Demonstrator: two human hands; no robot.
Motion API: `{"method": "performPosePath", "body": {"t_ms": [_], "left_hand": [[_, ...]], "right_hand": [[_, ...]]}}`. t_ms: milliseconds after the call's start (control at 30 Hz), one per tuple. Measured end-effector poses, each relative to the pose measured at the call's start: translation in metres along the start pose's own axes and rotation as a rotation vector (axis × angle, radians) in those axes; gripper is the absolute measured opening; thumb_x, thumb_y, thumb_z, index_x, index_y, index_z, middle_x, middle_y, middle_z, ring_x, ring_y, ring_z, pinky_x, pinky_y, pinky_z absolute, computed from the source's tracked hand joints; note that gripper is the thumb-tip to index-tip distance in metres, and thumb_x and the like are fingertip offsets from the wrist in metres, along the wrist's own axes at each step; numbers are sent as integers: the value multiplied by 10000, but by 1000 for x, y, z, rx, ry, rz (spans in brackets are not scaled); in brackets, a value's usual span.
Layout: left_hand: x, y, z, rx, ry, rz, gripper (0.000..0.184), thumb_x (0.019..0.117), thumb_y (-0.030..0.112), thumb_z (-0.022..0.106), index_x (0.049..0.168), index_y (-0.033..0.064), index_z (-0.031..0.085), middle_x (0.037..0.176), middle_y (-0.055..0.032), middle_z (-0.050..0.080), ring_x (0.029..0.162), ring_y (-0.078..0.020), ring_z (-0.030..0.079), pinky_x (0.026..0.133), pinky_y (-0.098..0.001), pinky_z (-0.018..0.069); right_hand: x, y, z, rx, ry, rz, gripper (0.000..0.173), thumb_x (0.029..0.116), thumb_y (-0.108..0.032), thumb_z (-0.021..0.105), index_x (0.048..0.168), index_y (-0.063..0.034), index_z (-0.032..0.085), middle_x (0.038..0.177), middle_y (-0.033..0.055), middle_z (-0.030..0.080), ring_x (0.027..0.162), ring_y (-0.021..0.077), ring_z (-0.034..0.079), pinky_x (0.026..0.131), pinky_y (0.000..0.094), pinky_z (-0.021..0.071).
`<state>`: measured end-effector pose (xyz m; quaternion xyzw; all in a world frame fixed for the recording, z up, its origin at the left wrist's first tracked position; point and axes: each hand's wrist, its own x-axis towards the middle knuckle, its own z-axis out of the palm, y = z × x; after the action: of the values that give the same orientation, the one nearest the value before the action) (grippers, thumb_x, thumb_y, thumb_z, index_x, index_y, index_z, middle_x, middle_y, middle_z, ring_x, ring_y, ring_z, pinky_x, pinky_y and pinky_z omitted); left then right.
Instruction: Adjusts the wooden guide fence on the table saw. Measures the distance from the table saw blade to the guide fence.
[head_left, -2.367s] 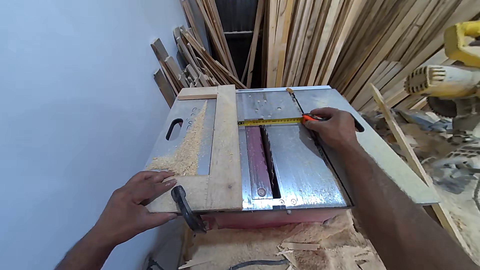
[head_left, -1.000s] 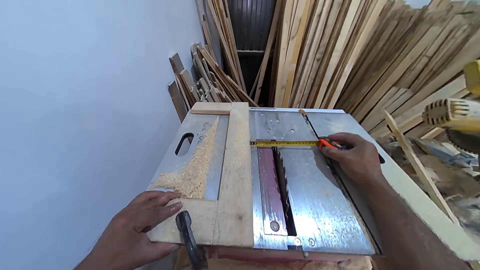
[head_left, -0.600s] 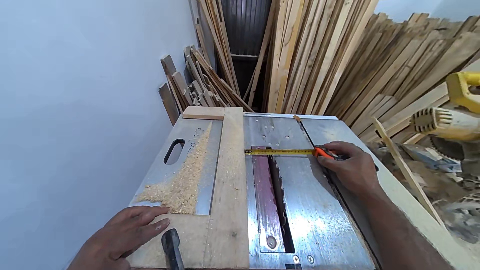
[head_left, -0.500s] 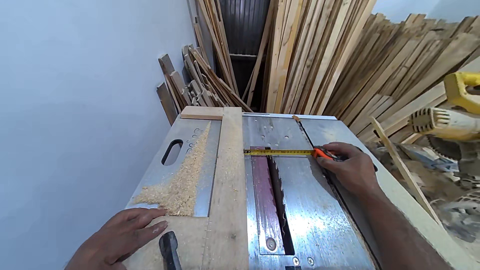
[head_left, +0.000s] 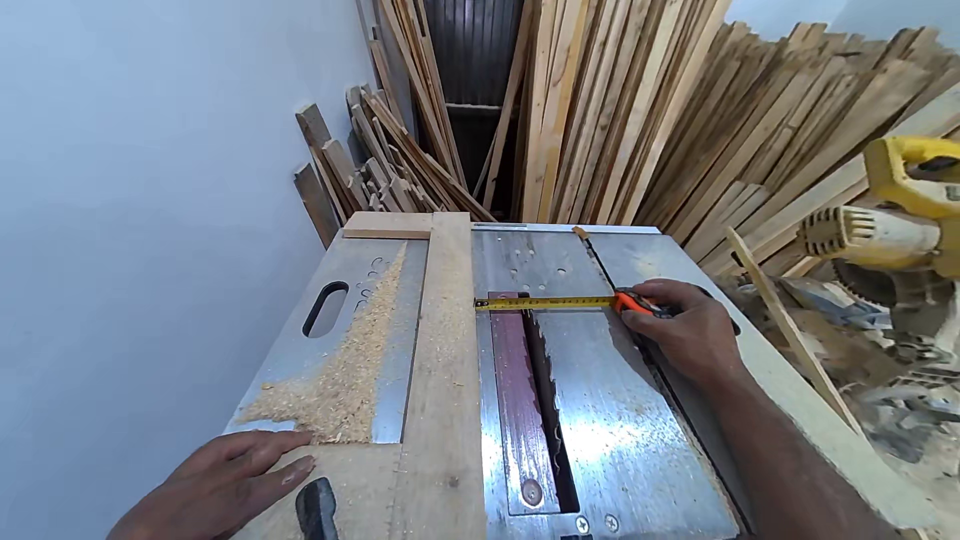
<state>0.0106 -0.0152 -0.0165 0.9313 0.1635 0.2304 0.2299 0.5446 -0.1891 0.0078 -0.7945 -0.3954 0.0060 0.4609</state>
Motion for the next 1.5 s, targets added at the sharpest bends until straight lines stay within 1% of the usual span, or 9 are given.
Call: {"method": "performPosePath", "body": {"t_ms": [267, 467, 567, 733, 1233, 1300, 1400, 1467, 1500], "left_hand": [[1, 0, 0, -5, -8, 1, 649, 710, 406, 922, 1270, 138, 732, 1325, -198, 658, 1251, -339, 576, 1048, -491, 464], [2, 1, -1, -39, 4, 10, 656, 705, 398, 933, 1286, 173, 726, 1330, -178, 661, 1268, -309, 572, 1065, -473, 461], [2, 4, -2, -39, -5, -2, 646, 718, 395, 925, 1291, 177, 726, 1344, -182, 653, 1287, -304, 561, 1076, -463, 456], [2, 3, -2, -44, 3, 2, 643, 719, 419, 923, 1292, 203, 726, 1357, -147, 655, 1300, -285, 555, 1084, -457, 451], [-2, 4, -1, -30, -2, -11, 653, 704, 430, 929, 1288, 214, 733, 1367, -130, 654, 1314, -275, 544, 1088, -439, 447], [-2, 3, 1, -22, 2, -4, 656, 702, 436, 930, 1291, 229, 730, 1370, -116, 654, 1319, -262, 541, 1095, -435, 442], [-5, 1, 2, -36, 10, -3, 670, 694, 422, 942, 1308, 273, 718, 1385, -77, 650, 1333, -239, 535, 1102, -430, 442], [-4, 2, 3, -38, 27, -7, 671, 691, 430, 942, 1310, 298, 716, 1388, -51, 650, 1328, -225, 540, 1099, -428, 449], [-4, 2, 4, -27, 47, -7, 662, 687, 465, 936, 1293, 303, 726, 1380, -40, 656, 1316, -215, 552, 1092, -423, 460]], "right_hand": [[0, -3, -1, -2, -10, 20, 322, 789, -179, 872, 1094, -185, 769, 1232, 32, 680, 1080, 205, 657, 854, 519, 566], [-1, -3, -1, 28, -14, 29, 309, 790, -162, 868, 1082, -184, 769, 1221, 30, 679, 1055, 198, 660, 838, 503, 570], [-1, -3, 0, 36, -11, 28, 313, 783, -157, 867, 1080, -183, 769, 1220, 35, 680, 1054, 207, 662, 833, 515, 571], [-1, -3, -1, 30, -21, 30, 313, 797, -166, 861, 1094, -182, 765, 1225, 44, 673, 1046, 227, 660, 832, 535, 565], [-5, -3, -1, 26, -18, 46, 314, 796, -162, 871, 1091, -188, 766, 1219, 50, 674, 1021, 228, 666, 817, 543, 564], [-5, -2, 0, 23, -14, 48, 312, 794, -176, 875, 1086, -201, 769, 1208, 46, 680, 1007, 223, 671, 808, 536, 569], [-4, 0, -1, 6, -26, 54, 333, 785, -199, 877, 1098, -206, 766, 1228, 37, 672, 1046, 209, 662, 850, 525, 565], [-2, 0, -1, -6, -20, 57, 333, 778, -209, 883, 1091, -200, 768, 1212, 50, 678, 1037, 222, 663, 846, 530, 561], [-1, -2, -1, -15, -16, 56, 338, 777, -216, 885, 1094, -188, 769, 1197, 67, 683, 1028, 241, 663, 844, 546, 555]]}}
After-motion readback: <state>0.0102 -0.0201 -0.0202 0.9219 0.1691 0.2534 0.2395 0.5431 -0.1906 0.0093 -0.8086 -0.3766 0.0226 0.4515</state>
